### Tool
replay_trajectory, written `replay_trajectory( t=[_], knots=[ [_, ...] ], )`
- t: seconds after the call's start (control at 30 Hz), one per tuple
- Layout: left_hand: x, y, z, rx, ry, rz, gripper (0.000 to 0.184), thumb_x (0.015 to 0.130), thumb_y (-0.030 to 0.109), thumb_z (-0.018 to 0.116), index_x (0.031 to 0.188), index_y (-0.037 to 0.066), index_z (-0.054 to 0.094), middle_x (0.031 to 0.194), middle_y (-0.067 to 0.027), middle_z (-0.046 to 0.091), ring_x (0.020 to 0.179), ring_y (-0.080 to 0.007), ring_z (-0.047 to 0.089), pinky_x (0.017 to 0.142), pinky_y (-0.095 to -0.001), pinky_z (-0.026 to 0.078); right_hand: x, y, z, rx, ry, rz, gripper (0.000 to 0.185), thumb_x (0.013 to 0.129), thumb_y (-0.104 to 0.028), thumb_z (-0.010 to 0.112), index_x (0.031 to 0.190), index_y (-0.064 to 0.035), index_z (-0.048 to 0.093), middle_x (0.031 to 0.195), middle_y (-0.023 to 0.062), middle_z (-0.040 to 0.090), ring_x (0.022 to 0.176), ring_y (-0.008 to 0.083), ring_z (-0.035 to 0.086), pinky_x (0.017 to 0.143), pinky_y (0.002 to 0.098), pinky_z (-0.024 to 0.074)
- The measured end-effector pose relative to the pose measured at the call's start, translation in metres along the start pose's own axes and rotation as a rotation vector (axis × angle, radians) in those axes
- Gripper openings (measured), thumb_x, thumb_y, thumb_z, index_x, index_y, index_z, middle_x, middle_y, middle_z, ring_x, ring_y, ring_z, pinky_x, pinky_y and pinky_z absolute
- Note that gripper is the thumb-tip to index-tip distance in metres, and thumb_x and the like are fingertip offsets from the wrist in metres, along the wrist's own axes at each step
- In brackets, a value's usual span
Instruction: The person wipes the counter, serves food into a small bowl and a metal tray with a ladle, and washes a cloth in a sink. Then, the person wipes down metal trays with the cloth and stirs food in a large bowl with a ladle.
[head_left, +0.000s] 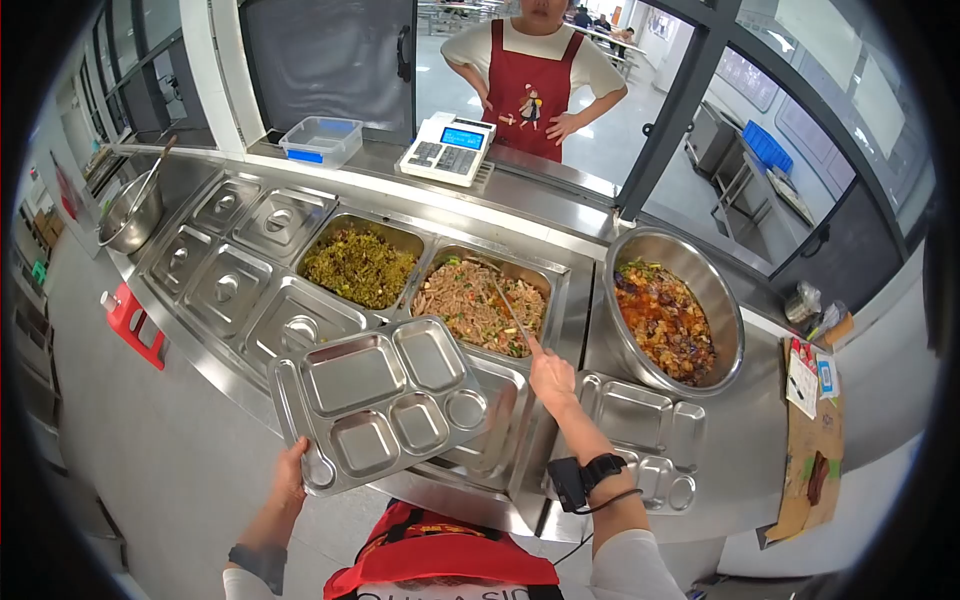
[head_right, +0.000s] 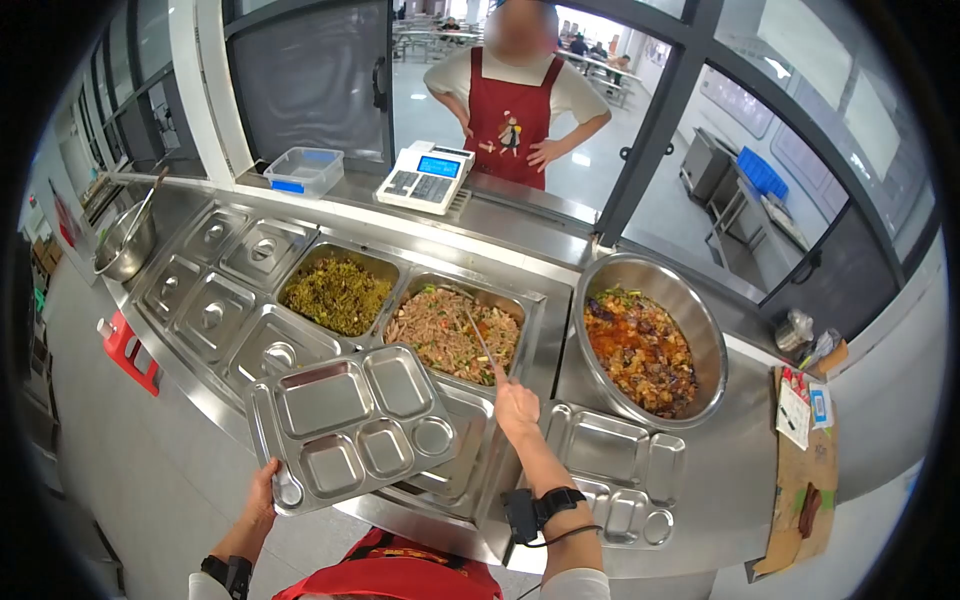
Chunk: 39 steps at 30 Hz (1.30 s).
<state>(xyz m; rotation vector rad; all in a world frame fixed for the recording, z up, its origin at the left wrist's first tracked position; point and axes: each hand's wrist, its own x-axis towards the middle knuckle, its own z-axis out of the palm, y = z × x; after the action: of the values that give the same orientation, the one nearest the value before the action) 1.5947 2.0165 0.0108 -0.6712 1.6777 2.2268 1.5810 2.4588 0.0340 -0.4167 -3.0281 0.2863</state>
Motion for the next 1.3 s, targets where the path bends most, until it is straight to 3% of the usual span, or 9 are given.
replay_trajectory(
  t=[0.17, 0.27, 0.37, 0.4, 0.5, 0.63, 1.03, 1.17, 1.3],
  knots=[
    [0.055, 0.008, -0.025, -0.048, -0.152, -0.1, 0.031, 0.076, 0.023, 0.055, 0.098, 0.001, 0.05, 0.085, -0.0055, 0.055, 0.076, -0.0147, 0.055, 0.068, -0.0273, 0.046, -0.045, -0.023, -0.027, -0.036, -0.155, 0.041, 0.046, 0.072, -0.005, 0.045, 0.118, -0.0078, 0.04, 0.078, 0.0181, 0.056, 0.068, 0.0366, 0.056, 0.061, 0.0436, 0.0456],
    [0.075, 0.019, -0.026, -0.074, -0.191, -0.169, 0.033, 0.076, 0.022, 0.056, 0.1, 0.001, 0.048, 0.087, -0.0055, 0.056, 0.077, -0.0149, 0.055, 0.069, -0.0279, 0.046, -0.068, 0.003, -0.026, 0.137, 0.034, -0.008, 0.045, 0.075, -0.006, 0.045, 0.119, -0.0074, 0.038, 0.071, 0.0143, 0.056, 0.058, 0.0286, 0.057, 0.051, 0.0373, 0.0458],
    [0.093, 0.027, -0.028, -0.079, -0.223, -0.197, 0.033, 0.076, 0.022, 0.056, 0.101, 0.002, 0.048, 0.087, -0.0055, 0.056, 0.077, -0.0151, 0.055, 0.069, -0.0283, 0.046, -0.054, 0.001, -0.018, 0.532, -0.081, 0.331, 0.042, 0.078, -0.01, 0.046, 0.119, -0.0076, 0.038, 0.063, 0.0052, 0.05, 0.048, 0.0152, 0.049, 0.038, 0.0277, 0.0386],
    [0.098, 0.03, -0.029, -0.083, -0.227, -0.199, 0.033, 0.076, 0.022, 0.056, 0.102, 0.002, 0.047, 0.087, -0.0055, 0.056, 0.077, -0.0152, 0.055, 0.069, -0.0284, 0.046, -0.048, -0.015, -0.028, 1.15, -0.241, 0.748, 0.041, 0.081, -0.011, 0.046, 0.121, -0.0088, 0.036, 0.059, 0.0, 0.042, 0.044, 0.0067, 0.035, 0.034, 0.02, 0.0284],
    [0.104, 0.039, -0.019, -0.086, -0.214, -0.114, 0.03, 0.076, 0.025, 0.056, 0.093, 0.0, 0.051, 0.08, -0.0073, 0.058, 0.069, -0.0162, 0.057, 0.063, -0.0288, 0.048, -0.026, -0.052, -0.007, 1.601, -0.292, 0.909, 0.042, 0.082, -0.009, 0.044, 0.122, -0.0108, 0.033, 0.058, 0.0004, 0.039, 0.042, 0.0062, 0.031, 0.034, 0.019, 0.0248],
    [0.113, 0.052, -0.017, -0.07, -0.233, -0.187, 0.034, 0.076, 0.02, 0.056, 0.102, 0.002, 0.047, 0.087, -0.0064, 0.056, 0.077, -0.0157, 0.056, 0.067, -0.0288, 0.048, -0.027, -0.061, -0.015, 1.949, -0.293, 1.006, 0.044, 0.082, -0.007, 0.043, 0.123, -0.0108, 0.03, 0.059, 0.0021, 0.038, 0.042, 0.0052, 0.028, 0.033, 0.0166, 0.0205],
    [0.129, 0.067, 0.041, -0.044, -0.289, -0.181, 0.031, 0.077, 0.021, 0.056, 0.099, 0.001, 0.047, 0.085, -0.0071, 0.056, 0.074, -0.0163, 0.056, 0.065, -0.0296, 0.048, -0.073, -0.044, -0.033, 2.094, -0.098, 0.941, 0.038, 0.084, -0.006, 0.038, 0.122, -0.0104, 0.032, 0.062, 0.0044, 0.037, 0.041, 0.0047, 0.025, 0.032, 0.0158, 0.0185],
    [0.129, 0.068, 0.056, -0.018, -0.239, -0.224, 0.043, 0.074, 0.022, 0.059, 0.106, 0.001, 0.039, 0.091, -0.0091, 0.052, 0.08, -0.0182, 0.054, 0.068, -0.0319, 0.048, -0.087, -0.05, -0.057, 2.077, -0.119, 0.87, 0.036, 0.084, -0.006, 0.038, 0.12, -0.0112, 0.036, 0.06, 0.0031, 0.037, 0.041, 0.0046, 0.025, 0.032, 0.0154, 0.019],
    [0.146, 0.051, 0.071, -0.064, -0.36, -0.228, 0.053, 0.074, 0.024, 0.06, 0.112, -0.001, 0.032, 0.099, -0.0115, 0.049, 0.085, -0.0195, 0.052, 0.07, -0.0338, 0.047, -0.102, -0.067, -0.076, 1.925, -0.183, 0.881, 0.037, 0.084, -0.008, 0.04, 0.12, -0.0125, 0.038, 0.06, 0.0013, 0.038, 0.041, 0.0045, 0.027, 0.033, 0.0159, 0.0207]
  ],
)
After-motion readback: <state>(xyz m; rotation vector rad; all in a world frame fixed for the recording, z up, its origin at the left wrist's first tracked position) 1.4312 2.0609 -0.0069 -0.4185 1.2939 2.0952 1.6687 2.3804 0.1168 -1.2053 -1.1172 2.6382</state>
